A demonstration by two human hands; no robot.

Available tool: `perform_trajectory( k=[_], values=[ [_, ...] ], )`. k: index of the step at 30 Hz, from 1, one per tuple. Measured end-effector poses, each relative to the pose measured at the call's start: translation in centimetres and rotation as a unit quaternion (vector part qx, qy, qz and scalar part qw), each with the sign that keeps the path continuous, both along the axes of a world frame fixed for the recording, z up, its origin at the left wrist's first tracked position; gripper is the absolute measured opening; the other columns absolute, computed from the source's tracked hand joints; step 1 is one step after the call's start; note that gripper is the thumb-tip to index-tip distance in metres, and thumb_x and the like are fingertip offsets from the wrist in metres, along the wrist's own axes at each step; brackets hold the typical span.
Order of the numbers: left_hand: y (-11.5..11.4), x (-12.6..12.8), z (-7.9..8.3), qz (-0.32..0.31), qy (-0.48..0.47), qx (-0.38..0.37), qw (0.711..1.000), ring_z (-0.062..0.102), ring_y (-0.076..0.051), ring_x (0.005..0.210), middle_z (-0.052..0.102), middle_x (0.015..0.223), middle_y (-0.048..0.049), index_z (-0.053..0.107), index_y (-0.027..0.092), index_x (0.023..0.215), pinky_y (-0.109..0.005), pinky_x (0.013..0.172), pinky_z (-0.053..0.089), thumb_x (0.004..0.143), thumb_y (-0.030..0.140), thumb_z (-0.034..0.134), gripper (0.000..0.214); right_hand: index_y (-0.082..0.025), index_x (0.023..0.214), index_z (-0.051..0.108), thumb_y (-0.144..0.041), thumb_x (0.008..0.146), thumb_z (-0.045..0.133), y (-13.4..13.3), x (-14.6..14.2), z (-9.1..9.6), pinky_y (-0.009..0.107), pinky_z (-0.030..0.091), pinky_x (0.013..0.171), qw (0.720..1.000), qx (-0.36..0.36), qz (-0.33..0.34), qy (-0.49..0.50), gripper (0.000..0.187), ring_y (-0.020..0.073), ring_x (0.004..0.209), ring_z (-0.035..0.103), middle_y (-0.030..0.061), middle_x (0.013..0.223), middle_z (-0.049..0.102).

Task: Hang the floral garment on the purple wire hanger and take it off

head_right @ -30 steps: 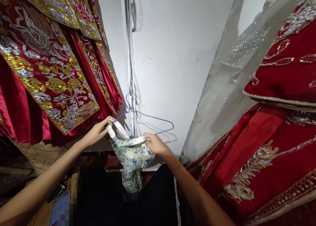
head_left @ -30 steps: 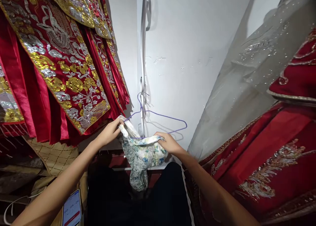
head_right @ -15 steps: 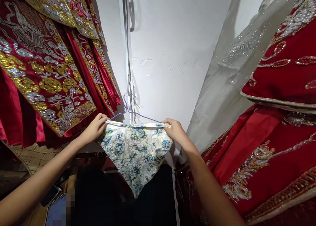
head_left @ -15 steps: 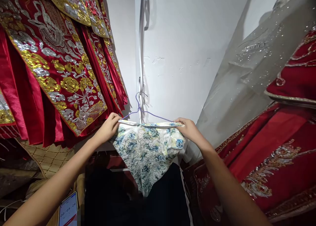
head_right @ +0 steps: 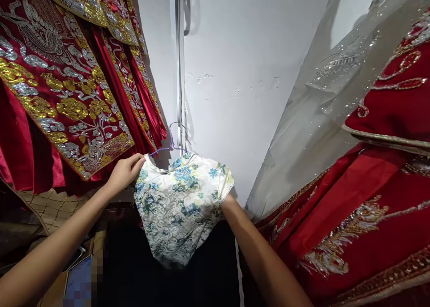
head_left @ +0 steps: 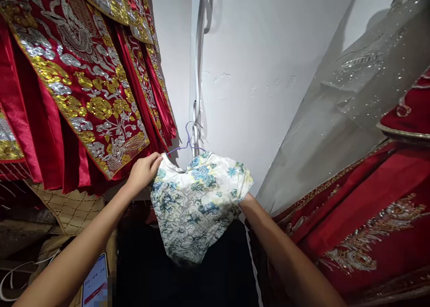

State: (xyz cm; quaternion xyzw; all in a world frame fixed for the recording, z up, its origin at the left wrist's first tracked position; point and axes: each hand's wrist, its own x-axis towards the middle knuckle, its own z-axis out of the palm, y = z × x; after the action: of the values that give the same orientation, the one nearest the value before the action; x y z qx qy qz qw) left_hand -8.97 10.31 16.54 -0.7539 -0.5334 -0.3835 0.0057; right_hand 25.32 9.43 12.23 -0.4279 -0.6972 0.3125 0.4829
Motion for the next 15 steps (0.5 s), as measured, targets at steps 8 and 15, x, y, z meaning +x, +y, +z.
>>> perform_trajectory(
  k=[8, 15],
  values=[
    [-0.4, -0.2, -0.1, 0.016, -0.093, -0.019, 0.995, 0.056, -0.018, 0.070, 0.065, 0.076, -0.0010, 0.063, 0.018, 0.089, -0.024, 0.065, 0.039, 0.092, 0.051, 0.047, 0.037, -0.021, 0.116, 0.066, -0.081, 0.086, 0.023, -2.4, 1.0, 6.3, 0.049, 0.053, 0.085, 0.953, -0.060, 0.039, 0.294, 0.079, 0.0322, 0.102, 0.067, 0.0138, 0.102, 0.072],
    [-0.8, 3.0, 0.7, -0.036, -0.218, 0.046, 0.974, 0.058, -0.018, 0.074, 0.065, 0.078, -0.0040, 0.066, 0.016, 0.087, -0.025, 0.067, 0.042, 0.095, 0.051, 0.045, 0.042, -0.023, 0.107, 0.072, -0.057, 0.091, 0.050, -7.2, -2.7, 7.1, 0.041, 0.050, 0.092, 0.984, -0.006, 0.151, -0.096, 0.044, 0.0278, 0.105, 0.064, 0.0091, 0.107, 0.071]
  ],
)
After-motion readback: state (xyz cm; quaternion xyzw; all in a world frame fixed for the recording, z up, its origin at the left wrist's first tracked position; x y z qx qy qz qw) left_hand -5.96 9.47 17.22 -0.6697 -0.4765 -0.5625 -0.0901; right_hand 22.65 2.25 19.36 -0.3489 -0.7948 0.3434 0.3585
